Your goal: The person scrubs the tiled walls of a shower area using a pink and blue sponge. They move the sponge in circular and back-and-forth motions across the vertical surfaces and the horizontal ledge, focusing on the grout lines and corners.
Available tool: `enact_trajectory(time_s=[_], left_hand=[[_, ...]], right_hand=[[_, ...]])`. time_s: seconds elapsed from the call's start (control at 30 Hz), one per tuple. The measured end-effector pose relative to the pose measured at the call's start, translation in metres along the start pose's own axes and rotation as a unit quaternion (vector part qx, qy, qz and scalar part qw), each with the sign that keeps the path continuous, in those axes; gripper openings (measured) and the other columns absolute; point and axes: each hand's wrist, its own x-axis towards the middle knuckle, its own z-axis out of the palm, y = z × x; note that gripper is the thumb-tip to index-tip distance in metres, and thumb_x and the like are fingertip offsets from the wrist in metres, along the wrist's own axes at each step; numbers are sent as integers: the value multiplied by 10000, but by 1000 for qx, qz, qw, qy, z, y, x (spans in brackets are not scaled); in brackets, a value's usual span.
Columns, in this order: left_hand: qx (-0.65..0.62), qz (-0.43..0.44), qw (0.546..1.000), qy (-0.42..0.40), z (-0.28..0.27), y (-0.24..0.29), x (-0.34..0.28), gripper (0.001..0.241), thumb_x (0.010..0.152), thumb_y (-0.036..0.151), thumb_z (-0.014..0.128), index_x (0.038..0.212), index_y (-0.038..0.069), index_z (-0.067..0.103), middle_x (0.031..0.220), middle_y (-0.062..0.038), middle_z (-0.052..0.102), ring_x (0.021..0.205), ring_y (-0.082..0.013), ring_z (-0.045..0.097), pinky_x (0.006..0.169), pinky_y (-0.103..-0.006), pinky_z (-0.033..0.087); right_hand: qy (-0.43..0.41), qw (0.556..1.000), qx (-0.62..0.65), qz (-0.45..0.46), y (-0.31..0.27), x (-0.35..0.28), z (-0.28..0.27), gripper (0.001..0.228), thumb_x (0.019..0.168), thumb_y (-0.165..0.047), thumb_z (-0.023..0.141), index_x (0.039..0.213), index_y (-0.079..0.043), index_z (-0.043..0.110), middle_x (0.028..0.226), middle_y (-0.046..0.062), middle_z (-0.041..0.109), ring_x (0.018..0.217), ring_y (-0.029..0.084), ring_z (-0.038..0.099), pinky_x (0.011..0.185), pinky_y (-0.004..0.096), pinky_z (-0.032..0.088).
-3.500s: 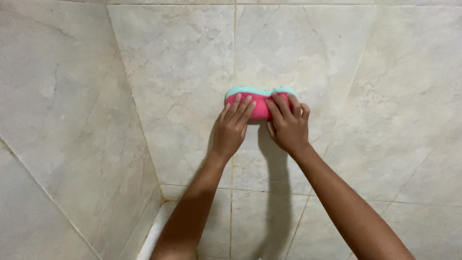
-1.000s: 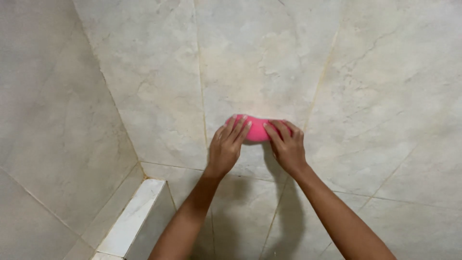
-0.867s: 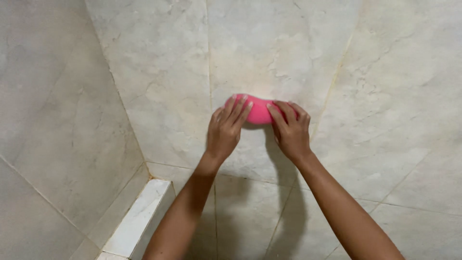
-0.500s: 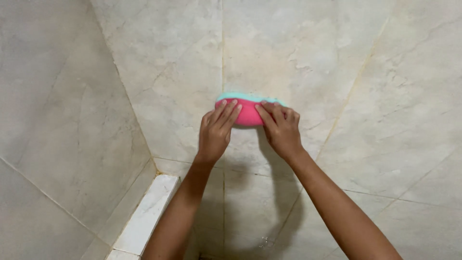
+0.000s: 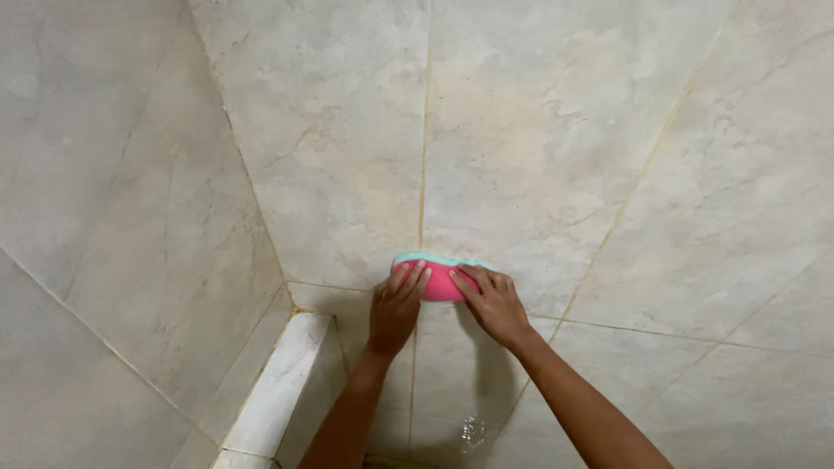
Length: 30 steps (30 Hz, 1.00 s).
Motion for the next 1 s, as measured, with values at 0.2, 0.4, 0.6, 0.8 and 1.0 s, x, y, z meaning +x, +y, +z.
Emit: enact_trajectory(time_s=[0.2,0.4,0.6,0.8,1.0], left_hand=[[-30,0,999,26,-23,-5,72,528,920,10,653,1437,107,610,1534,-40,571,1465,-236,487,1050,-432,451],[-78,21,991,103,-54,-7,178,519,984,0,659,1489,82,569,1573,-67,529,1515,-250,440,1095,-428,451],[-137,18,988,73,-51,-6,192,621,893,59,716,1495,70,564,1580,-88,531,1513,-262,454,1089,-403,456],[-167,13,981,98,-37,-3,173,747,828,353,862,1433,31,566,1501,-120,546,1432,-306,466,1055,-474,423],[-143,-13,982,123,-4,1,145,572,860,277,870,1349,56,669,1446,-79,638,1426,-285,523,1078,-446,442]], right_hand=[[76,997,-18,6,26,46,-45,540,897,-121,716,1422,-164,595,1428,81,582,1245,312,547,1008,444,439],[191,976,-98,39,51,108,-116,567,904,-109,801,1433,-148,599,1471,85,565,1264,339,519,1075,456,446],[158,982,-88,45,60,110,-116,597,885,-152,827,1446,-133,623,1469,52,592,1220,316,534,1063,447,443],[180,981,-51,55,42,107,-102,670,820,-376,865,1383,-100,628,1436,89,577,1146,350,517,998,464,397],[178,976,-79,96,41,85,-60,619,802,-222,874,1380,-131,671,1431,39,612,1139,292,530,1010,446,381]])
